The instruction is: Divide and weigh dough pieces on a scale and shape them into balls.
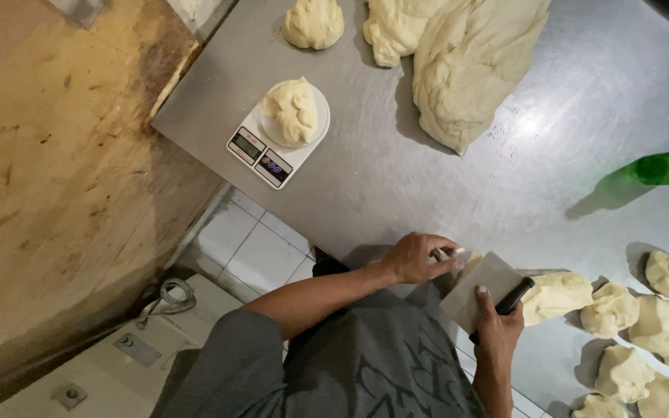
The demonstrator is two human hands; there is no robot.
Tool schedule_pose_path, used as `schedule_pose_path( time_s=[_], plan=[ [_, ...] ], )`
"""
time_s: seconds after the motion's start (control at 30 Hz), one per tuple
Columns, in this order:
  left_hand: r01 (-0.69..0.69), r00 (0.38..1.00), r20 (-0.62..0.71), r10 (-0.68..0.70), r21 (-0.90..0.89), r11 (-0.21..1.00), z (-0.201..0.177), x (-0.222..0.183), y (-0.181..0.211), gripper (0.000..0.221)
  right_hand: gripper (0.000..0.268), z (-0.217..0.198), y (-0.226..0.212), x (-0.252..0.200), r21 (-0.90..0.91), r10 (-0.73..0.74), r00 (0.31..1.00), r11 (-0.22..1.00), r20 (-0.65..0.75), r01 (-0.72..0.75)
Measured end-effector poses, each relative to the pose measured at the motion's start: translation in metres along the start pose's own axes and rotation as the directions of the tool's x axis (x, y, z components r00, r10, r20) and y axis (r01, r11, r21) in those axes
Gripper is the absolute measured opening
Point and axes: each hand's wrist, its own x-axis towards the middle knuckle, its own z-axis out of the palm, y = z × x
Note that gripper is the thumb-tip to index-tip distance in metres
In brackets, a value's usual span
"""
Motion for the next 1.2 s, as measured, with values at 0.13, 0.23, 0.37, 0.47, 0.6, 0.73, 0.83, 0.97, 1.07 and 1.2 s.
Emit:
schedule_pose_path(
  time_s=[0.13,0.23,0.37,0.47,0.6,0.73,0.83,0.97,1.07,1.2],
  plan=[
    [0.025,0.985,-0.169,-0.033,-0.048,0.999,-0.037,-0.01,-0.002,0.041,0.049,0.004,-0.004,0.0,-0.071,0.021,1.0,0.997,-0.003,-0.021],
    [0.095,0.958,-0.27,-0.102,-0.037,0.995,-0.056,-0.015,-0.001,0.033,0.049,0.005,0.001,0.004,-0.06,0.012,1.0,0.998,0.002,-0.012],
    [0.014,0.941,-0.337,-0.01,0.009,1.0,-0.048,-0.013,0.001,0.025,0.049,0.001,-0.001,0.006,0.024,-0.016,1.0,1.0,0.007,0.016],
    [-0.007,0.992,-0.124,0.006,-0.002,1.0,-0.033,-0.002,0.019,0.025,0.05,-0.004,-0.014,0.001,0.064,-0.031,0.999,0.997,-0.015,0.032],
    [-0.079,0.962,-0.256,0.092,0.062,0.995,-0.072,0.014,0.029,0.016,0.053,-0.029,-0.006,0.001,0.155,-0.095,0.994,0.983,-0.056,0.103],
    [0.052,0.634,-0.683,0.362,0.505,0.862,-0.186,0.017,0.0,0.02,0.052,-0.045,0.012,0.003,0.149,-0.055,0.989,0.986,-0.138,0.075],
    [0.312,0.578,-0.703,0.415,0.66,0.683,-0.25,-0.005,-0.033,0.027,0.052,-0.048,0.027,0.007,0.154,-0.033,0.988,0.986,-0.153,0.057],
    [0.46,0.73,-0.597,0.332,0.789,0.409,-0.261,-0.021,-0.034,0.042,0.055,-0.046,0.033,0.011,0.077,-0.027,0.993,0.996,-0.112,0.035],
    [0.371,0.601,-0.613,0.513,0.782,0.501,-0.235,-0.018,-0.02,0.052,0.055,-0.043,0.017,0.008,0.094,-0.043,0.993,0.994,-0.112,0.054],
    [0.139,0.696,-0.611,0.376,0.629,0.765,-0.132,0.003,-0.013,0.052,0.052,-0.046,0.003,0.005,0.088,-0.043,0.99,0.995,-0.133,0.055]
  ],
)
